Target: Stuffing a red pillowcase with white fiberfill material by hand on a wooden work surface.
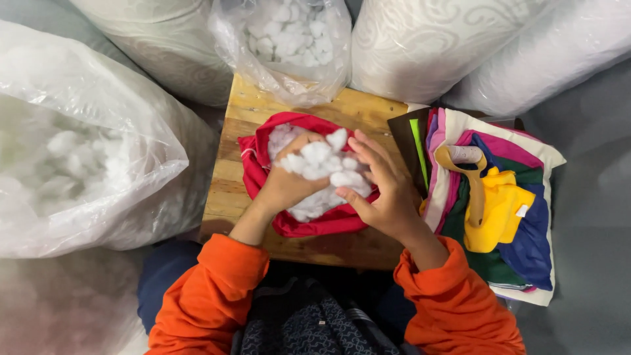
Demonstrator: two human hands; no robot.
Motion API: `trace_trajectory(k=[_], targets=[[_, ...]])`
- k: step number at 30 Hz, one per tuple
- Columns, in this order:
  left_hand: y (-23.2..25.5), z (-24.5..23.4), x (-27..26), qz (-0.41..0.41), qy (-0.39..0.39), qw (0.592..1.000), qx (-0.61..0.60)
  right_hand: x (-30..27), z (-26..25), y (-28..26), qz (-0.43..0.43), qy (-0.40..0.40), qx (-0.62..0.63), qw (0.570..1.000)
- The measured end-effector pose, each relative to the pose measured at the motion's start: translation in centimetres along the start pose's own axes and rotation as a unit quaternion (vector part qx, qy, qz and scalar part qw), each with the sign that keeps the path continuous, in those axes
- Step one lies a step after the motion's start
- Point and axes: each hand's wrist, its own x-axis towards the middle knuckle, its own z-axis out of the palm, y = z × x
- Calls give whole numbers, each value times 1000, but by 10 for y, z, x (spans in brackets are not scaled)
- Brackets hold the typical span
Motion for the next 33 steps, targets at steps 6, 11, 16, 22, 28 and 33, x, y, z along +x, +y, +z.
trace_trajectory(k=[6,11,16,22,28,33], targets=[[-4,5,-1,38,-34,999,-17,-3,15,43,-41,27,13,999],[4,-26,5,57,-5,998,-19,-3,6,64,-79,51,-79,992],[16,-50,7,33,34,998,-34,-9,29,97,-85,36,-98,991],[15,-35,3,13,-36,999,-19,-6,45,110,38,-287,-388,875],[-14,-18,1,-162,17,986,41,6,19,108,-25,-135,-231,963],[-13,-5,-4,-167,12,986,-15,7,1,141,-11,-55,-209,976]])
